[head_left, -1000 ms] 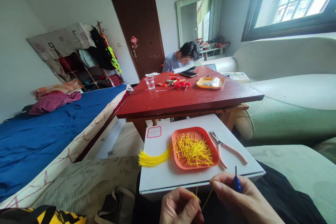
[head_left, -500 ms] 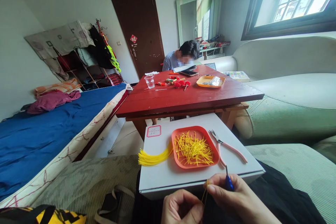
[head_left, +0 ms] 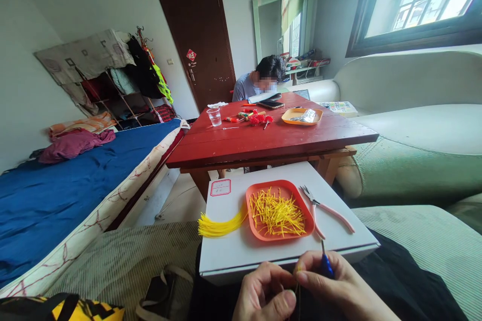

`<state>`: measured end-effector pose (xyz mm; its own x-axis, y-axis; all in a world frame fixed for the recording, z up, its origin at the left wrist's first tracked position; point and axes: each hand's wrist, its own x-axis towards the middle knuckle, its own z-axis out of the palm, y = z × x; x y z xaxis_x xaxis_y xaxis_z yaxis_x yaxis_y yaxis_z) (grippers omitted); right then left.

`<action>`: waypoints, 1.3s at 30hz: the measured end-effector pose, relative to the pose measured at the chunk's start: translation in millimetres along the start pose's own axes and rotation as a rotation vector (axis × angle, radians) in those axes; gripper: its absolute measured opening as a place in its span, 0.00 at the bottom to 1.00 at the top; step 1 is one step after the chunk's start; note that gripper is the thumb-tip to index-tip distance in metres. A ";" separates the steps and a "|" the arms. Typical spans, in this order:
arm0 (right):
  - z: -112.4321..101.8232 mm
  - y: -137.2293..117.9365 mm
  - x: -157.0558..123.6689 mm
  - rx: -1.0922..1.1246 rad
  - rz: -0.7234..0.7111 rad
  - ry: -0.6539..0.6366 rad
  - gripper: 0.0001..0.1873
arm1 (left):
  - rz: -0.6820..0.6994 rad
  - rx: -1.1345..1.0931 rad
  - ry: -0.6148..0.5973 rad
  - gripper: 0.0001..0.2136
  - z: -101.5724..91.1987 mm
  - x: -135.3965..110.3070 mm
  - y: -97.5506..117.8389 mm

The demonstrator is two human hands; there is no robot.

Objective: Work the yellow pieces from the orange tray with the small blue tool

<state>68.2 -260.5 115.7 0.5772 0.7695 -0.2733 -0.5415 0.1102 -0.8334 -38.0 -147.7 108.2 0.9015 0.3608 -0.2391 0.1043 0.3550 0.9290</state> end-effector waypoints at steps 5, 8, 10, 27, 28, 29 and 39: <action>-0.7 8.8 1.0 0.144 0.033 -0.084 0.12 | -0.179 -0.024 -0.059 0.23 1.5 8.1 -2.2; -2.9 12.7 1.7 0.220 0.071 -0.142 0.12 | -0.251 -0.095 -0.047 0.23 -0.4 9.2 -4.9; -4.0 13.4 1.5 0.255 0.115 -0.176 0.13 | -0.298 -0.137 -0.046 0.22 -0.9 7.9 -2.2; -21.1 -16.3 -6.5 -0.894 -0.798 -0.155 0.09 | -0.366 -0.319 -0.242 0.13 6.3 5.9 15.0; -21.9 -23.2 -7.8 -1.064 -1.021 -0.217 0.14 | -0.374 -0.309 -0.267 0.12 6.8 5.8 17.0; -21.8 -29.6 -8.9 -1.196 -1.195 -0.282 0.19 | -0.392 -0.296 -0.282 0.12 7.3 5.4 19.2; -8.8 -61.7 -15.3 -1.508 -1.215 -0.568 0.35 | -0.566 -0.173 -0.157 0.17 9.6 0.9 23.6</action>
<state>98.1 -284.7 167.0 -0.2063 0.8212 0.5320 0.9234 0.3433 -0.1719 -30.7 -147.3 132.5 0.7788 -0.0517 -0.6251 0.5273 0.5938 0.6078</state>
